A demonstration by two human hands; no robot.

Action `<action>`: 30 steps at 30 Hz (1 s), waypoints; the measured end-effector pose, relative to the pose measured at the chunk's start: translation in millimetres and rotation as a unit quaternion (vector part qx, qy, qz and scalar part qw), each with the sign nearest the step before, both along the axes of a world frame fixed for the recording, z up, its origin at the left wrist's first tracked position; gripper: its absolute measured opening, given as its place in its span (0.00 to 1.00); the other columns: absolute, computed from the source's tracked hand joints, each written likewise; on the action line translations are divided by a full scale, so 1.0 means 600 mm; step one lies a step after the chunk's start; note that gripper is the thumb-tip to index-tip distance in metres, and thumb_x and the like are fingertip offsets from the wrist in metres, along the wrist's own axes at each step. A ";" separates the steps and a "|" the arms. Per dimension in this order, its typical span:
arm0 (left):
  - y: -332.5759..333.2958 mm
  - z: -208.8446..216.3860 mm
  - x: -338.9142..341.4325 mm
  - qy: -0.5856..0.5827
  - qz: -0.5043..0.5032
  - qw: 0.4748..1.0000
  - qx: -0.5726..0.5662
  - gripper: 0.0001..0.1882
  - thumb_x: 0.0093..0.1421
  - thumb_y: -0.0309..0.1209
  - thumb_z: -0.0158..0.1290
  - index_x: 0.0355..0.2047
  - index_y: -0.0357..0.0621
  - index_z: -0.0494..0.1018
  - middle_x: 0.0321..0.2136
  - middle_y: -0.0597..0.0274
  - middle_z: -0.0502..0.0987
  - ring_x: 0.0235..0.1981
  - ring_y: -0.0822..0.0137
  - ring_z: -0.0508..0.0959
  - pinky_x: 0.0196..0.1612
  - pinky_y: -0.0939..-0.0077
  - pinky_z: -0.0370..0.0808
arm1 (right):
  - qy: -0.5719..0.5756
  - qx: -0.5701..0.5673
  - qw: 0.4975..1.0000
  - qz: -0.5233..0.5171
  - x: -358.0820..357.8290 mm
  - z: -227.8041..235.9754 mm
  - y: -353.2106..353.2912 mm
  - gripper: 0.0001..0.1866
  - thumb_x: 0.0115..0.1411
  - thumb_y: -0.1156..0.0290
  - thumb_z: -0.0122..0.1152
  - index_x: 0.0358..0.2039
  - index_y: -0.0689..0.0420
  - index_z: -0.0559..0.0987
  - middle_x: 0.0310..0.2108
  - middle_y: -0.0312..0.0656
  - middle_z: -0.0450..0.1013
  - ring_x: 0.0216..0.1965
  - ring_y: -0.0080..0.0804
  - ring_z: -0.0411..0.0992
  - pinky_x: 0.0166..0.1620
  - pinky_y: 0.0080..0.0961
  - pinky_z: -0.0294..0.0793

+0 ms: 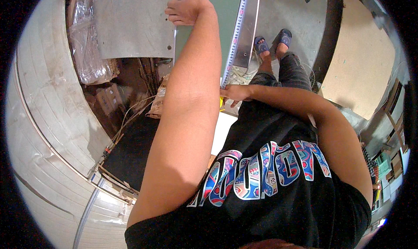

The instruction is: The person trims a strip of material from a large board using a hand tool, measures the length of a separate green panel with a tape measure, and then interacts with a control panel on a machine.

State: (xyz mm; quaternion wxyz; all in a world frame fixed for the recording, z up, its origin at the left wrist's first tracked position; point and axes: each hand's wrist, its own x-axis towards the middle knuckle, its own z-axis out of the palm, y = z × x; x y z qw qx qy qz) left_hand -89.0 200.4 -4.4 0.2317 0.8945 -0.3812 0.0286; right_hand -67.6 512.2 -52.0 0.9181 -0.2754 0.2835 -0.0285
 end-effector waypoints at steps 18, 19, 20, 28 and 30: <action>0.004 0.024 0.001 -0.021 0.020 0.999 0.030 0.20 0.75 0.49 0.48 0.42 0.42 0.74 0.45 0.53 0.73 0.50 0.51 0.72 0.58 0.55 0.66 | 0.017 -0.074 0.994 0.076 -0.023 -0.033 -0.002 0.42 0.75 0.31 0.35 0.73 0.51 0.66 0.63 0.49 0.73 0.58 0.40 0.78 0.49 0.46 0.89; 0.005 0.025 0.000 -0.031 0.019 0.999 0.032 0.20 0.75 0.49 0.48 0.42 0.42 0.74 0.45 0.53 0.73 0.50 0.50 0.71 0.59 0.55 0.66 | 0.017 -0.074 0.994 0.078 -0.026 -0.033 -0.002 0.42 0.75 0.31 0.35 0.73 0.50 0.66 0.63 0.49 0.73 0.58 0.40 0.78 0.49 0.46 0.89; 0.005 0.026 0.001 -0.024 0.016 0.999 0.025 0.21 0.75 0.48 0.48 0.42 0.42 0.74 0.46 0.52 0.73 0.50 0.50 0.71 0.59 0.55 0.66 | 0.015 -0.073 0.994 0.078 -0.027 -0.034 -0.001 0.42 0.75 0.31 0.36 0.73 0.50 0.66 0.63 0.49 0.73 0.58 0.40 0.78 0.49 0.46 0.89; 0.003 0.032 0.011 -0.001 0.010 0.995 0.095 0.22 0.72 0.51 0.51 0.46 0.45 0.82 0.52 0.53 0.78 0.55 0.50 0.75 0.60 0.51 0.69 | -0.023 -0.069 0.997 0.034 -0.016 -0.030 0.007 0.41 0.75 0.31 0.36 0.73 0.50 0.66 0.62 0.48 0.74 0.57 0.39 0.78 0.48 0.45 0.89; 0.002 0.018 0.002 -0.023 0.009 0.997 0.077 0.22 0.72 0.51 0.51 0.46 0.45 0.81 0.51 0.53 0.78 0.54 0.50 0.76 0.59 0.51 0.69 | -0.025 -0.056 0.998 0.002 -0.014 -0.018 0.010 0.41 0.75 0.30 0.36 0.73 0.50 0.66 0.62 0.48 0.74 0.57 0.39 0.78 0.48 0.44 0.89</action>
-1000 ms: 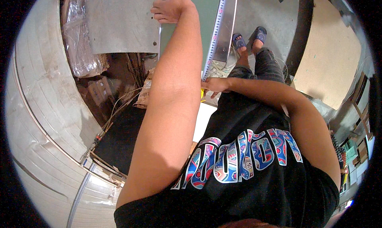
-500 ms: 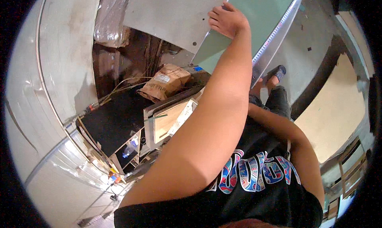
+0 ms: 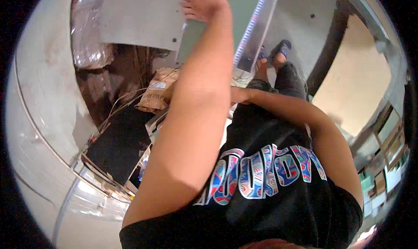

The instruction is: The person trims a strip of material from a large board using a hand tool, measures the length of a separate green panel with a tape measure, and then interacts with a control panel on a machine.

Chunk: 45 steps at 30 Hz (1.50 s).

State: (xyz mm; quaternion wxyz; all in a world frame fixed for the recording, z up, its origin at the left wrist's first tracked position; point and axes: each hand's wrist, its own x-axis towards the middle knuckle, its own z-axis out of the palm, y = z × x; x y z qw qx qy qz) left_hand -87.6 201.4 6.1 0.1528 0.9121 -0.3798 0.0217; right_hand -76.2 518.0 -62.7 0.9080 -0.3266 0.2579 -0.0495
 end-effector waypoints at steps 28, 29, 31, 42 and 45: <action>-0.006 -0.031 0.006 0.029 0.006 0.995 -0.099 0.23 0.69 0.49 0.53 0.44 0.38 0.77 0.47 0.48 0.74 0.52 0.48 0.71 0.58 0.51 0.66 | 0.018 0.051 0.998 0.015 0.008 0.024 -0.016 0.43 0.72 0.27 0.39 0.71 0.48 0.68 0.56 0.46 0.76 0.55 0.35 0.76 0.51 0.49 0.86; -0.004 -0.027 0.006 0.035 0.003 0.995 -0.098 0.22 0.69 0.48 0.54 0.44 0.38 0.77 0.47 0.48 0.74 0.52 0.48 0.71 0.57 0.51 0.66 | 0.016 0.051 0.998 0.017 0.007 0.023 -0.017 0.43 0.72 0.27 0.40 0.70 0.49 0.69 0.56 0.46 0.76 0.55 0.35 0.76 0.51 0.49 0.86; 0.001 -0.020 0.003 0.057 -0.002 0.993 -0.100 0.22 0.69 0.48 0.54 0.43 0.39 0.77 0.47 0.48 0.74 0.52 0.48 0.71 0.57 0.51 0.66 | 0.012 0.052 0.998 0.023 0.006 0.019 -0.018 0.43 0.72 0.27 0.40 0.70 0.50 0.69 0.56 0.46 0.76 0.55 0.35 0.76 0.51 0.49 0.86; -0.001 -0.019 0.002 0.043 0.004 0.995 -0.085 0.23 0.69 0.48 0.53 0.45 0.37 0.77 0.47 0.47 0.74 0.52 0.49 0.71 0.58 0.52 0.67 | 0.007 0.031 0.999 0.018 0.004 0.022 -0.020 0.41 0.73 0.29 0.39 0.71 0.49 0.68 0.58 0.47 0.75 0.56 0.37 0.77 0.51 0.50 0.87; -0.003 -0.022 0.004 0.037 0.003 0.996 -0.082 0.24 0.70 0.49 0.53 0.45 0.36 0.77 0.48 0.47 0.74 0.52 0.48 0.71 0.58 0.52 0.67 | 0.012 0.038 0.999 0.023 0.006 0.025 -0.022 0.40 0.74 0.30 0.38 0.73 0.46 0.65 0.59 0.46 0.75 0.56 0.36 0.78 0.50 0.48 0.88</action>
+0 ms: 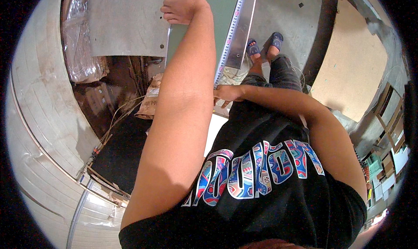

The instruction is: The person trims a strip of material from a large board using a hand tool, measures the length of a separate green panel with a tape measure, and then interacts with a control panel on a machine.

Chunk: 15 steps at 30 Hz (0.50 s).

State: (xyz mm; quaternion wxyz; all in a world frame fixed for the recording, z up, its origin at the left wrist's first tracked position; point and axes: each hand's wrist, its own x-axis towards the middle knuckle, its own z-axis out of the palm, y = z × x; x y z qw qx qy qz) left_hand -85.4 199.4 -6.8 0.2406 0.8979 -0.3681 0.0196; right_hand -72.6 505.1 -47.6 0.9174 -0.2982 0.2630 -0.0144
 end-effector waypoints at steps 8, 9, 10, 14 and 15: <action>-0.001 -0.003 0.001 -0.008 0.003 1.000 -0.001 0.24 0.70 0.49 0.53 0.45 0.36 0.77 0.49 0.45 0.75 0.53 0.47 0.72 0.59 0.50 0.66 | 0.025 0.025 0.999 -0.016 -0.016 0.049 -0.016 0.40 0.77 0.36 0.36 0.64 0.62 0.75 0.59 0.49 0.74 0.58 0.41 0.74 0.58 0.51 0.80; 0.000 -0.001 -0.001 -0.006 0.004 1.000 0.001 0.24 0.70 0.49 0.53 0.46 0.36 0.77 0.49 0.45 0.75 0.53 0.47 0.72 0.59 0.50 0.66 | 0.025 0.026 0.999 -0.016 -0.016 0.051 -0.017 0.40 0.77 0.36 0.36 0.64 0.62 0.75 0.59 0.49 0.74 0.58 0.41 0.74 0.58 0.51 0.80; 0.001 0.004 -0.003 -0.004 0.004 1.000 0.004 0.25 0.70 0.49 0.53 0.46 0.36 0.77 0.49 0.45 0.75 0.53 0.47 0.72 0.59 0.50 0.66 | 0.026 0.026 0.999 -0.016 -0.016 0.051 -0.017 0.40 0.77 0.36 0.35 0.64 0.62 0.75 0.59 0.49 0.74 0.58 0.41 0.74 0.58 0.51 0.80; 0.005 0.013 -0.005 0.005 -0.004 1.000 0.012 0.25 0.71 0.49 0.52 0.46 0.35 0.77 0.49 0.45 0.75 0.53 0.47 0.72 0.59 0.50 0.67 | 0.028 0.026 0.999 -0.016 -0.010 0.037 -0.011 0.39 0.77 0.35 0.36 0.65 0.57 0.73 0.58 0.47 0.75 0.56 0.38 0.75 0.55 0.50 0.82; 0.006 0.014 -0.005 0.006 -0.006 1.000 0.015 0.25 0.71 0.49 0.52 0.46 0.35 0.77 0.49 0.45 0.75 0.54 0.47 0.72 0.59 0.50 0.67 | 0.024 0.026 0.999 -0.014 -0.003 0.018 -0.004 0.39 0.76 0.33 0.37 0.68 0.53 0.71 0.58 0.45 0.75 0.54 0.36 0.77 0.52 0.49 0.85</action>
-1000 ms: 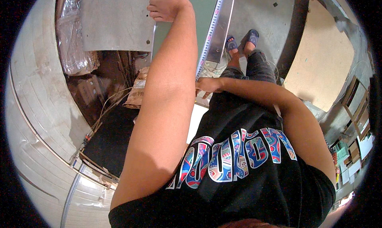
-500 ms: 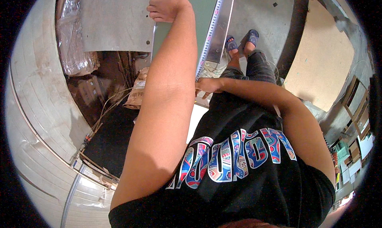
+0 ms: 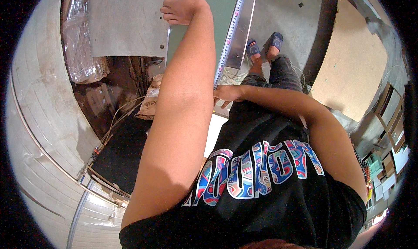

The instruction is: The person trims a strip of material from a large board using a hand tool, measures the length of a separate green panel with a tape measure, and then interacts with a control panel on a machine.

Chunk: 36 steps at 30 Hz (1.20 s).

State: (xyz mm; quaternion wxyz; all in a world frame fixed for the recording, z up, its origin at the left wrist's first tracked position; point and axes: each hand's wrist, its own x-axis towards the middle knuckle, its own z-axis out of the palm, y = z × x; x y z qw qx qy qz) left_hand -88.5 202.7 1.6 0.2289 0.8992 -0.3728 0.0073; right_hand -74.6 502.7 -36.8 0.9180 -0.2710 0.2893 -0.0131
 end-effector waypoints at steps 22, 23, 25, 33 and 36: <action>-0.006 -0.025 0.006 -0.011 0.002 0.999 -0.031 0.22 0.69 0.49 0.55 0.42 0.39 0.77 0.46 0.48 0.75 0.52 0.48 0.72 0.57 0.50 0.66 | -0.004 -0.018 1.000 0.000 -0.011 0.025 -0.013 0.38 0.79 0.40 0.35 0.64 0.62 0.75 0.61 0.51 0.75 0.65 0.46 0.72 0.59 0.53 0.80; -0.005 -0.023 0.005 -0.011 0.000 1.000 -0.029 0.22 0.69 0.49 0.55 0.42 0.39 0.77 0.46 0.48 0.75 0.52 0.48 0.72 0.57 0.50 0.66 | -0.011 -0.017 1.000 0.001 -0.006 0.010 -0.006 0.38 0.78 0.37 0.36 0.66 0.57 0.73 0.60 0.48 0.76 0.61 0.42 0.74 0.56 0.51 0.82; -0.005 -0.016 0.003 -0.008 0.002 1.000 -0.026 0.23 0.68 0.50 0.56 0.42 0.39 0.77 0.46 0.49 0.75 0.52 0.48 0.72 0.58 0.49 0.66 | -0.024 -0.017 1.000 0.005 0.005 -0.015 0.001 0.38 0.75 0.32 0.37 0.70 0.47 0.69 0.57 0.42 0.77 0.52 0.34 0.77 0.49 0.48 0.86; 0.001 -0.010 0.003 -0.028 -0.012 1.000 -0.004 0.20 0.72 0.47 0.51 0.43 0.39 0.76 0.46 0.49 0.74 0.51 0.50 0.72 0.58 0.52 0.65 | -0.005 -0.023 1.000 0.013 -0.007 -0.008 -0.002 0.41 0.76 0.34 0.38 0.65 0.60 0.75 0.58 0.50 0.76 0.61 0.42 0.75 0.61 0.54 0.79; 0.003 -0.003 0.011 -0.015 -0.015 1.000 -0.004 0.19 0.71 0.46 0.54 0.44 0.40 0.78 0.47 0.50 0.75 0.51 0.51 0.72 0.57 0.51 0.65 | 0.018 -0.064 0.998 0.023 -0.024 -0.007 -0.004 0.41 0.75 0.34 0.39 0.68 0.57 0.71 0.60 0.50 0.75 0.60 0.43 0.76 0.59 0.55 0.81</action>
